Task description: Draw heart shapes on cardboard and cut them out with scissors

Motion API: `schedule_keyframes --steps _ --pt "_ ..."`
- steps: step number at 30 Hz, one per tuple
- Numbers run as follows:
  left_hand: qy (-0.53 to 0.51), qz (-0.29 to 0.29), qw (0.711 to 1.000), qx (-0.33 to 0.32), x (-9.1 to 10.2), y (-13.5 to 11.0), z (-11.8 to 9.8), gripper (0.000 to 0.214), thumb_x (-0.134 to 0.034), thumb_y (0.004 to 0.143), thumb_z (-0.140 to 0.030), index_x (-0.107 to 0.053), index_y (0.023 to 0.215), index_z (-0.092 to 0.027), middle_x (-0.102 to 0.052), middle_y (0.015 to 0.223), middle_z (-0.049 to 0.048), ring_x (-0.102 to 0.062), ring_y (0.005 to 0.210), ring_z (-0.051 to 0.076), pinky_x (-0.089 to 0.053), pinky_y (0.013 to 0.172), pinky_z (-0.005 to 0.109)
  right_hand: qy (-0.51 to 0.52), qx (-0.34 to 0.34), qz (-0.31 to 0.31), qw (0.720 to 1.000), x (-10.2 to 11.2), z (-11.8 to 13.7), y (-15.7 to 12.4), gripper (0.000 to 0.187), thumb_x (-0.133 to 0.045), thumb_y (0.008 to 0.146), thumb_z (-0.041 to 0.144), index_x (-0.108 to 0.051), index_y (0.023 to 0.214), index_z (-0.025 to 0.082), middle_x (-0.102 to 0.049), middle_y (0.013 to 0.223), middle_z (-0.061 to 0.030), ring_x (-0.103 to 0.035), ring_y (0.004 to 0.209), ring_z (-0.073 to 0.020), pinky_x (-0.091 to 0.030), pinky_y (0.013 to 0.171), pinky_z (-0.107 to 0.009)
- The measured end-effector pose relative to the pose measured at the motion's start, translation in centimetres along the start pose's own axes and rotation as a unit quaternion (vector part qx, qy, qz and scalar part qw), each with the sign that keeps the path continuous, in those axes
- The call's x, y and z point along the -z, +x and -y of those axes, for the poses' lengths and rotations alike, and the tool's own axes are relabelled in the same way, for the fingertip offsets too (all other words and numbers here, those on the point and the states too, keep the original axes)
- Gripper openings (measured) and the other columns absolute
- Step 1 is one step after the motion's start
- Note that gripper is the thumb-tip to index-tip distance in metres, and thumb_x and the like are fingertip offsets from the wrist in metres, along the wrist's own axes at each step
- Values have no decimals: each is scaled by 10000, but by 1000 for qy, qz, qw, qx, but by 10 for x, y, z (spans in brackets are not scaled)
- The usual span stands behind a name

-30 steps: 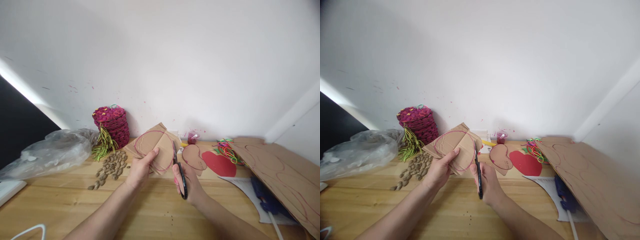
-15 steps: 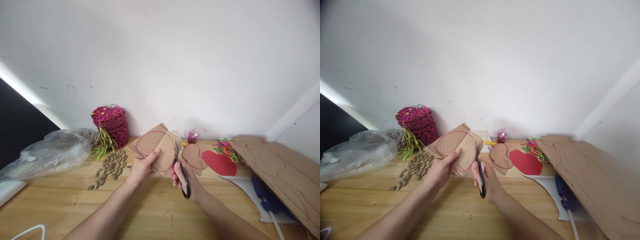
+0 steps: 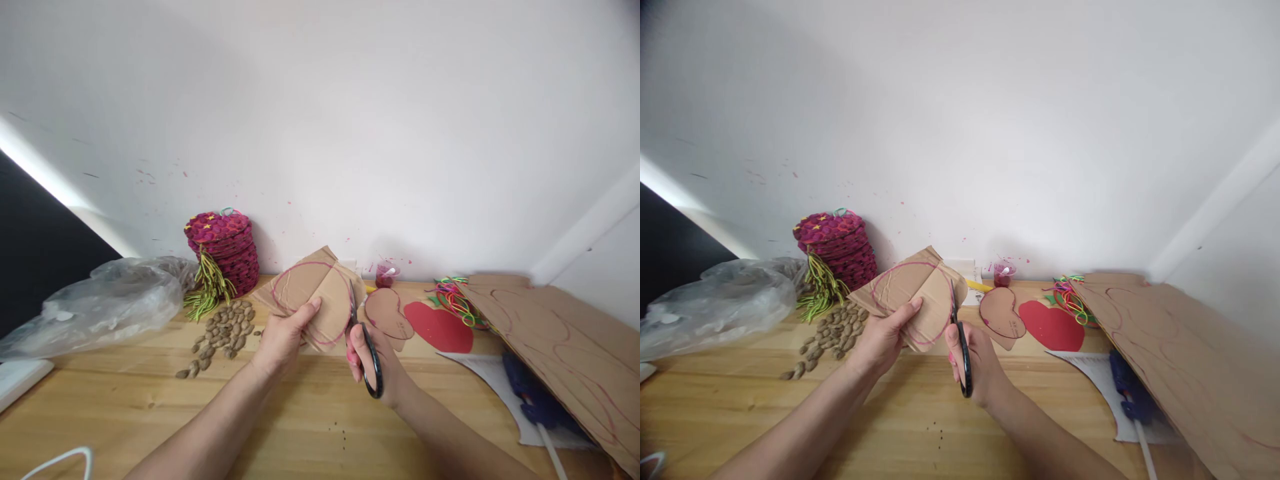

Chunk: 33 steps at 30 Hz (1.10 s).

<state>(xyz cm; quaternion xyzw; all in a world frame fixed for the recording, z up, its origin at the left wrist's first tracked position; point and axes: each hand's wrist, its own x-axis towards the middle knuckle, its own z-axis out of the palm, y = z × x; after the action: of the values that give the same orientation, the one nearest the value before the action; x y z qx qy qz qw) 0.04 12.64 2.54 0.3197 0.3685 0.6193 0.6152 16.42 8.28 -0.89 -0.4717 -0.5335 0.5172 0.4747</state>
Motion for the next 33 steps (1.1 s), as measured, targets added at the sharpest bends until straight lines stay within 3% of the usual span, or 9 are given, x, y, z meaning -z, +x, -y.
schedule_keyframes --steps 12,17,23,29,33 --pt "-2 1 1000 1 -1 -1 -2 546 -945 656 -318 -784 1141 -129 -809 1134 151 -760 1094 314 -628 954 394 1 -25 -16 1000 -2 3 -2 698 -504 801 933 -386 691 254 -390 495 81 -375 365 -84 -299 371 -229" --pt "-5 16 1000 -2 -2 -2 -6 627 -955 643 -326 -761 1206 -130 -791 1203 153 -753 1108 328 -630 952 418 -8 -19 -13 1000 -2 -2 -3 680 -494 848 898 -401 671 249 -385 472 72 -385 358 -91 -281 370 -234" --pt "-7 -3 1000 15 -3 -3 -7 644 -958 628 -287 -747 1222 -154 -810 1139 134 -758 1095 335 -640 924 424 -10 -14 -13 1000 -2 -8 -3 665 -482 896 855 -415 636 247 -407 458 48 -389 363 -100 -273 378 -250" --pt "-27 -17 999 15 -4 -1 -11 633 -970 589 -234 -761 1181 -146 -814 1116 142 -770 1058 337 -644 918 426 -29 -21 -15 999 -3 3 -4 677 -503 855 883 -386 617 260 -363 440 68 -385 343 -104 -271 372 -256" --pt "-43 -4 999 7 -4 2 -13 607 -968 600 -203 -767 1169 -139 -814 1123 135 -779 1017 290 -647 886 369 -37 -42 -28 998 -4 9 -2 687 -553 805 895 -396 605 256 -392 442 71 -409 344 -98 -310 364 -243"
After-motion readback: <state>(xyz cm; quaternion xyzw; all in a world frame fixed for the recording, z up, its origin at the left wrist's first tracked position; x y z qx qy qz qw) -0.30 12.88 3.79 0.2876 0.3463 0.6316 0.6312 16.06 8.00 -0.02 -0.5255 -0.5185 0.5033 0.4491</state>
